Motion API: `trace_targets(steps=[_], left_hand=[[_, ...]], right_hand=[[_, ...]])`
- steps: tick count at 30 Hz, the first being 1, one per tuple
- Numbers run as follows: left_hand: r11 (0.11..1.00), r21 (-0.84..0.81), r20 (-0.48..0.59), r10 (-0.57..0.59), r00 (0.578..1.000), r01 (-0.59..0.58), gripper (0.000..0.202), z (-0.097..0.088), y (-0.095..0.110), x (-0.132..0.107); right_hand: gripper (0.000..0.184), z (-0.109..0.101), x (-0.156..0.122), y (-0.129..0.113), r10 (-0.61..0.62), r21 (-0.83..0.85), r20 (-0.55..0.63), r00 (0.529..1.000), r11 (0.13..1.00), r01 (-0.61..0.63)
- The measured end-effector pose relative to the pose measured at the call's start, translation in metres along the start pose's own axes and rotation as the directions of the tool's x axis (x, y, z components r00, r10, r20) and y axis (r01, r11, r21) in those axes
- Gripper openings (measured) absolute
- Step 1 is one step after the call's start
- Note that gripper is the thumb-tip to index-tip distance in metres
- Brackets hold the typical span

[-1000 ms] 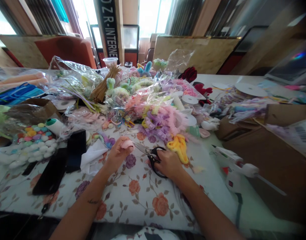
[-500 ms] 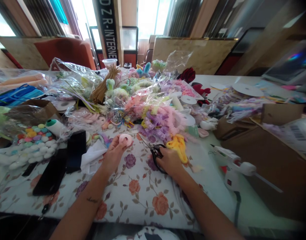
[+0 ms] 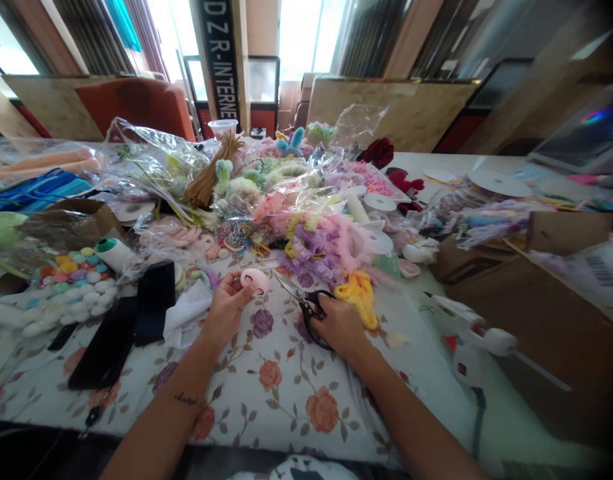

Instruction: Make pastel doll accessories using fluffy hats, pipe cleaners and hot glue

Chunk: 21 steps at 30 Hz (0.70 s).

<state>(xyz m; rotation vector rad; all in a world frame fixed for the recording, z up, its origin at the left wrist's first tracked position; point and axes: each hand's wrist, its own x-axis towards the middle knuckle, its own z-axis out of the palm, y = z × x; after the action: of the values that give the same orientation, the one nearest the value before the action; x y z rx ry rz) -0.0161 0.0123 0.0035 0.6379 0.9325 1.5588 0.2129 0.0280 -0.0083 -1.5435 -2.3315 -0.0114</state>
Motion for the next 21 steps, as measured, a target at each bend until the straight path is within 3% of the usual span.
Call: trace_targets(steps=[4,9,16,21], left_hand=[[0.973,-0.200,0.033,-0.110,0.993,0.114,0.038,0.0034,0.0070,-0.0006],[0.934,-0.312,0.047,-0.168,0.985,0.174,0.022,0.0003,0.0087,0.0007],[0.930,-0.309,0.127,-0.168,0.978,0.200,0.034,-0.0046,0.0047,-0.0021],[0.947,-0.255,0.123,-0.168,0.978,0.195,0.042,-0.0008,0.0068,-0.0046]], right_hand=[[0.016,0.0009,-0.0008,-0.0001,-0.009,0.024,-0.025,1.000,1.000,0.009],[0.018,0.0017,-0.0019,0.0001,-0.025,0.069,-0.051,0.998,0.997,0.028],[0.024,0.0031,-0.0040,-0.0028,-0.077,0.135,-0.124,0.989,0.986,0.094],[0.029,0.0030,-0.0058,-0.0054,-0.091,0.165,-0.138,0.986,0.980,0.114]])
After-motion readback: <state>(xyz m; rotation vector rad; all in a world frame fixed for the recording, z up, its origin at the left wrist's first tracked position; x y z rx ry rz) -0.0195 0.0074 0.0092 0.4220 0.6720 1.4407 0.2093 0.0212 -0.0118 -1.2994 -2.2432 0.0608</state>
